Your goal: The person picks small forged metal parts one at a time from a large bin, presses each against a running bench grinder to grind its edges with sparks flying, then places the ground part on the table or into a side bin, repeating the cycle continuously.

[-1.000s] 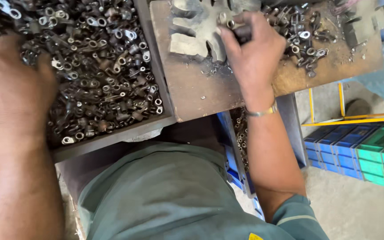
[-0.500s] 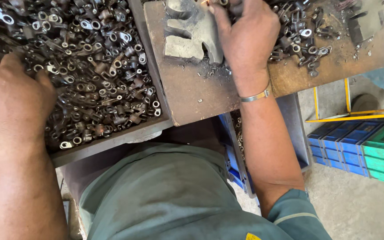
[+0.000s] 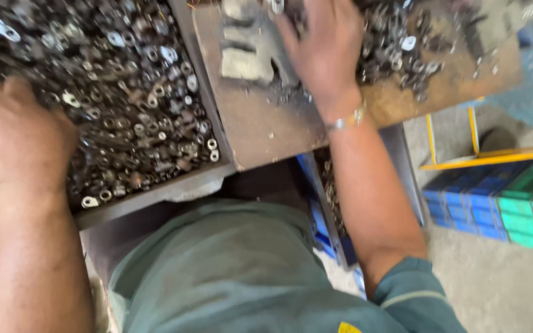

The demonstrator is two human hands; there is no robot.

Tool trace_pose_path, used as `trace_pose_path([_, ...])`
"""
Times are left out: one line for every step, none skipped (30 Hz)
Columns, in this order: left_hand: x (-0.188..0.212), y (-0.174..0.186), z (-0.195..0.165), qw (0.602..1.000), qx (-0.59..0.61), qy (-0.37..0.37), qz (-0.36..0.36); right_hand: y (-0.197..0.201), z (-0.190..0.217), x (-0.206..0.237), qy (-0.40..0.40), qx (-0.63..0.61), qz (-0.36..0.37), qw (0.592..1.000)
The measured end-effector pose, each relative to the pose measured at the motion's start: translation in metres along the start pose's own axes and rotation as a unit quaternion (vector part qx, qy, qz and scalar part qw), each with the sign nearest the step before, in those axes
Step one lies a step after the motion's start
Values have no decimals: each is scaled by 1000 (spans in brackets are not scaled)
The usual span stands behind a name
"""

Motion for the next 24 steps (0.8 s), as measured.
trace_pose_path([-2,2,1,1000,2,4,-4,9,6,-1,38,-46,-35,998])
trace_pose_path([-1,5,3,1000,12,6,-10,15,10,-2,57,-48,-58,996])
trace_pose_path([0,8,4,1000,16,6,-9,22,16,-2,70,-50,-78,993])
trace_pose_path([1,12,5,1000,19,6,-8,28,21,0,79,-50,-94,991])
trace_pose_path([1,15,3,1000,20,6,-5,32,25,2,80,-46,-97,991])
trace_pose_path([2,19,-1,999,41,5,-2,35,27,4,81,-42,-99,991])
trace_pose_path([2,23,-5,998,61,3,0,37,28,6,80,-38,-102,991])
trace_pose_path([3,29,-10,995,100,2,1,39,26,9,76,-46,-97,991])
trace_pose_path([4,35,-14,990,139,1,2,40,23,11,71,-54,-92,992])
trace_pose_path([5,43,-18,984,176,1,2,42,20,13,68,-63,-88,992])
trace_pose_path([5,51,-22,977,212,4,2,45,16,16,28,-26,-74,997])
trace_pose_path([7,59,-28,965,262,6,8,50,13,19,-10,7,-60,998])
trace_pose_path([9,67,-34,950,312,7,13,54,13,21,-46,34,-49,997])
trace_pose_path([17,75,-44,927,374,9,25,61,14,22,-68,58,-63,994])
trace_pose_path([26,80,-57,919,387,26,71,67,19,22,-89,76,-76,990])
trace_pose_path([37,85,-70,909,397,46,116,71,30,25,-136,23,-73,988])
trace_pose_path([45,89,-84,860,473,59,179,71,47,27,-154,-58,-41,985])
trace_pose_path([51,92,-98,811,535,61,229,70,64,30,-178,-135,-10,975])
trace_pose_path([52,97,-113,778,579,29,240,67,80,31,-167,-232,45,957])
trace_pose_path([52,99,-124,745,611,37,267,65,96,30,-114,-259,68,957])
trace_pose_path([52,102,-133,706,643,43,293,64,108,29,-60,-282,90,953])
trace_pose_path([51,102,-141,677,656,60,328,65,112,29,-69,-279,69,955])
trace_pose_path([47,101,-148,646,668,76,363,65,113,29,-78,-275,48,957])
trace_pose_path([45,100,-150,611,678,91,399,66,111,29,-89,-270,28,958])
Point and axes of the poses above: each hand's wrist, its own x-axis away from the middle knuckle, its own y-axis out of the back of the hand, z = x × y, the point moved 3 cm from there along -x, towards the middle knuckle, and after that the axes turned 15 degrees about y, right-handed, at the moved point
